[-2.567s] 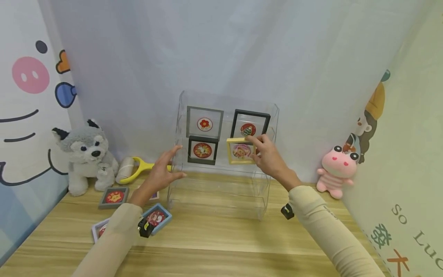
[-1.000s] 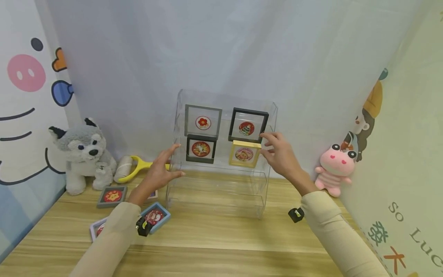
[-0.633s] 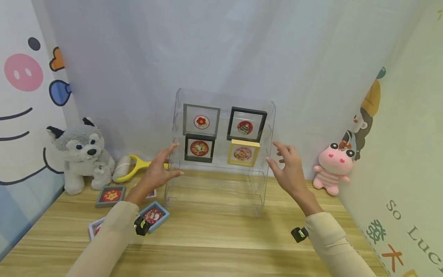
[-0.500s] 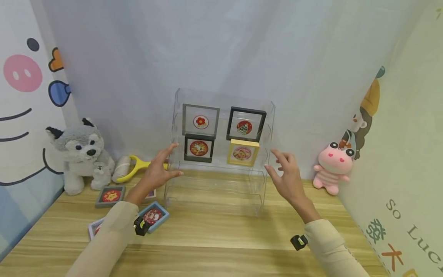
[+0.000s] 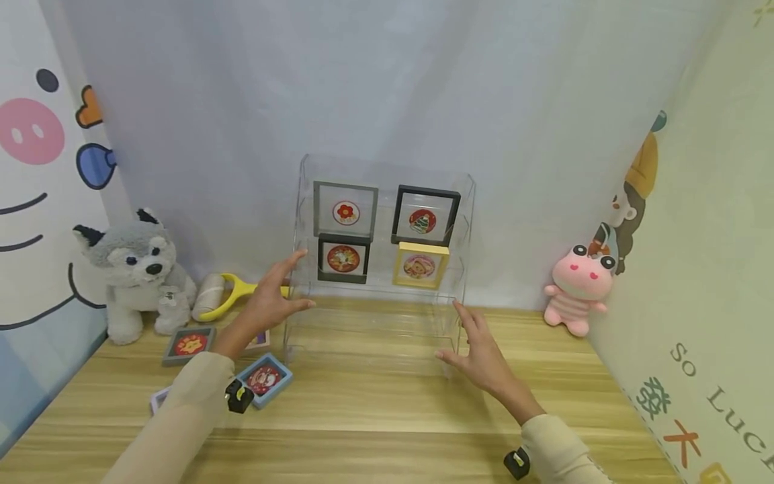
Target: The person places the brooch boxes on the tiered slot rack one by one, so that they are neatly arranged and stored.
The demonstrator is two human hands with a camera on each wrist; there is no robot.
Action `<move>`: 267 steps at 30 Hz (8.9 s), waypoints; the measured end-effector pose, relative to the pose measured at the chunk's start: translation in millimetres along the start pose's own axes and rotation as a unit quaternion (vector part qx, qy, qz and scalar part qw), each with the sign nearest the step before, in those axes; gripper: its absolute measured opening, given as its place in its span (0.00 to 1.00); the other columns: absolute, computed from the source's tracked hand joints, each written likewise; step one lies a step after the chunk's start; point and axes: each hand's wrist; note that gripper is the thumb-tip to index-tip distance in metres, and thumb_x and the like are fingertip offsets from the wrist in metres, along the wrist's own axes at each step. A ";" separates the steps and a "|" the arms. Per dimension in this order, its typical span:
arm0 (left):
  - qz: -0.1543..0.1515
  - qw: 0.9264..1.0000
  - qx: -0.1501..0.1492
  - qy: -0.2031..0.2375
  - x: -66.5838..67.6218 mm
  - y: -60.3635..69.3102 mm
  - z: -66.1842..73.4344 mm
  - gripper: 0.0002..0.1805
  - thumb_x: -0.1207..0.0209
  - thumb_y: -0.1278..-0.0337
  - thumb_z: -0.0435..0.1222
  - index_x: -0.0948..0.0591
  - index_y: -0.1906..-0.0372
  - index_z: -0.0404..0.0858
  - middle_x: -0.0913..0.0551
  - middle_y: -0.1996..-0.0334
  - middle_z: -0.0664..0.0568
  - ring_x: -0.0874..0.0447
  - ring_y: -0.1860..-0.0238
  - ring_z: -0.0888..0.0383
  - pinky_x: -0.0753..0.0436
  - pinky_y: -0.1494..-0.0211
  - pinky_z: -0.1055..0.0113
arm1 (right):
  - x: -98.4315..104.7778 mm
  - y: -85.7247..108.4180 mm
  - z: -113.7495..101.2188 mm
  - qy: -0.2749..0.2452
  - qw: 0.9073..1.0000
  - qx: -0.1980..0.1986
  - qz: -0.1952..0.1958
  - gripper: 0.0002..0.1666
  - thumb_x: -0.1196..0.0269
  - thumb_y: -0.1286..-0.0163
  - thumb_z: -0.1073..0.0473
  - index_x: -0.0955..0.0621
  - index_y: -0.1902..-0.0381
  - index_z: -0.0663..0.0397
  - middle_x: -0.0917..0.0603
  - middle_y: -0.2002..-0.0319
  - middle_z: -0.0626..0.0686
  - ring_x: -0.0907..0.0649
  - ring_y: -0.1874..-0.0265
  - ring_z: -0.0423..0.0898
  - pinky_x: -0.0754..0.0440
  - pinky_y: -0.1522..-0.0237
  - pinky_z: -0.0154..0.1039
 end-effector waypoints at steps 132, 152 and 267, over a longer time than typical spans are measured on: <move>0.025 0.979 -0.138 -0.152 87.2 45.4 20.5 0.25 0.36 0.47 0.19 0.17 0.43 0.36 0.31 0.56 0.41 0.32 0.67 0.54 0.30 0.73 0.70 | -9.0 -2.7 -3.4 -0.038 0.998 -0.050 -0.006 0.51 0.23 0.47 0.63 0.36 0.28 0.53 0.23 0.49 0.67 0.21 0.56 0.58 0.15 0.58 0.53; -0.013 0.969 -0.204 -0.138 16.4 -0.7 49.6 0.24 0.38 0.48 0.17 0.13 0.47 0.39 0.30 0.57 0.41 0.27 0.66 0.50 0.25 0.68 0.64 | -10.7 -2.7 -1.8 -0.039 0.998 -0.051 0.002 0.52 0.22 0.48 0.64 0.35 0.28 0.53 0.22 0.48 0.66 0.21 0.56 0.57 0.15 0.59 0.52; -0.204 0.975 0.042 -0.082 11.4 98.9 -49.2 0.46 0.22 0.59 0.43 0.28 0.33 0.30 0.22 0.58 0.43 0.27 0.62 0.55 0.27 0.61 0.63 | -9.6 -1.4 -2.4 -0.051 0.997 -0.059 -0.017 0.53 0.24 0.45 0.63 0.38 0.26 0.52 0.24 0.46 0.67 0.22 0.52 0.59 0.15 0.56 0.54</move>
Point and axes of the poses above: each hand's wrist, its own y-axis away from the middle knuckle, its own x-axis out of the back of the hand, z = x × y
